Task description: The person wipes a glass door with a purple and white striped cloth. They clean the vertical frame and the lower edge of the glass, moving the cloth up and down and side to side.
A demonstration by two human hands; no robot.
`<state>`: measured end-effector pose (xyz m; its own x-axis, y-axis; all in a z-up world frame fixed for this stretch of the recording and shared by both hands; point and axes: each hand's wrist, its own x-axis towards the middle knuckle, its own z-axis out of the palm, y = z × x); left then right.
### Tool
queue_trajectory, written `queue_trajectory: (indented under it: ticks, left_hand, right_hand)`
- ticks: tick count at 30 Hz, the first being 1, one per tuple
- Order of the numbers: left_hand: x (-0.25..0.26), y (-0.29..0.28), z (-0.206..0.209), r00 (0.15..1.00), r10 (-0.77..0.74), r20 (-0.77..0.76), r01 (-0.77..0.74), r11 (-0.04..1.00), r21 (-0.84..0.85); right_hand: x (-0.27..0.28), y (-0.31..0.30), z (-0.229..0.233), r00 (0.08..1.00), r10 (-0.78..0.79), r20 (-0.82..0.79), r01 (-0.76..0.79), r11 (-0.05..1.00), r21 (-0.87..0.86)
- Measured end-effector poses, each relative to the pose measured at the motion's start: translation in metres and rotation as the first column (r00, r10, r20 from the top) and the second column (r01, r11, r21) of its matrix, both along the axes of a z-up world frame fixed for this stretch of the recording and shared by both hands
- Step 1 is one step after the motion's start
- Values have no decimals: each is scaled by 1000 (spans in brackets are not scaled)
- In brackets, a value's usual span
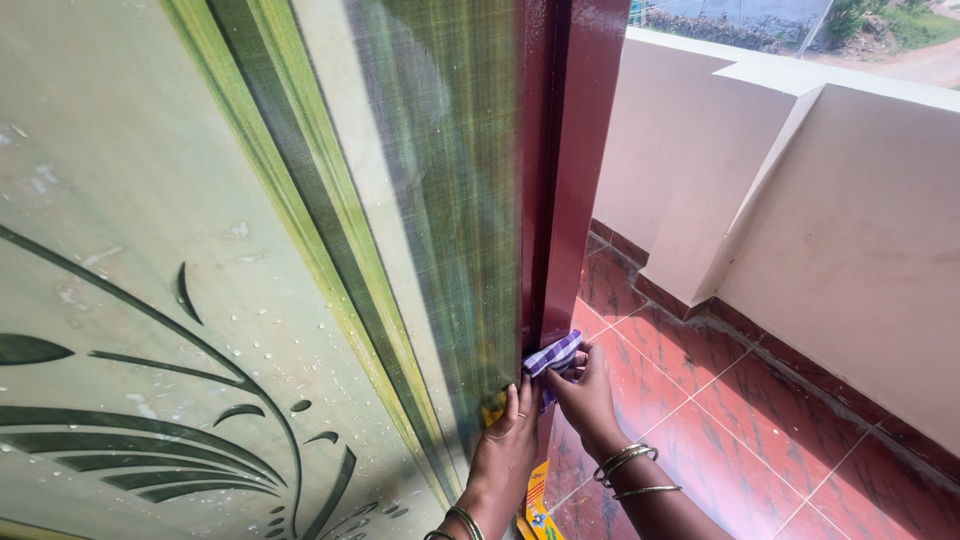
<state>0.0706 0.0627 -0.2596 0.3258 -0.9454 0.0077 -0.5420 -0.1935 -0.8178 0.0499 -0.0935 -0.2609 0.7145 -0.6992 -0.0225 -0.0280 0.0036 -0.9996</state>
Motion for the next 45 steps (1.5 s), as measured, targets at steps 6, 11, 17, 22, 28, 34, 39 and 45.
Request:
queue_trajectory:
  ticks: [6, 11, 17, 22, 28, 34, 39, 45]
  left_hand:
    - [6, -5, -36, 1000, -11, 9, 10, 994, 111]
    - [4, -11, -47, 1000, 0, -8, 1, 986, 164]
    - [-5, -15, -32, 970, 21, -243, 12, 991, 130]
    - [-18, -2, -1, 509, -89, -856, -271, 927, -258]
    - [-12, -42, -94, -363, -445, -819, -897, 404, 178]
    - [12, -94, -169, -374, -781, -500, -923, 263, 280]
    - [35, -110, -218, -283, -875, -392, -952, 205, 229]
    - [34, -90, -224, -393, -780, -488, -890, 189, 415]
  right_hand:
    - [0, 2, -39, 993, -2, -119, -6, 998, -69]
    - [6, -19, -81, 944, 80, -322, -125, 985, -122]
    - [15, -29, -94, 954, 161, -254, -169, 986, -8]
    - [12, -27, -60, 930, 144, -337, -110, 987, 120]
    - [14, -44, -62, 939, 176, -296, -131, 977, 168]
    - [19, -49, -109, 926, 133, -353, -136, 991, 17]
    - [28, -53, -133, 892, 117, -436, -132, 991, -5]
    - [35, -62, -156, 836, 70, -544, -151, 983, -105]
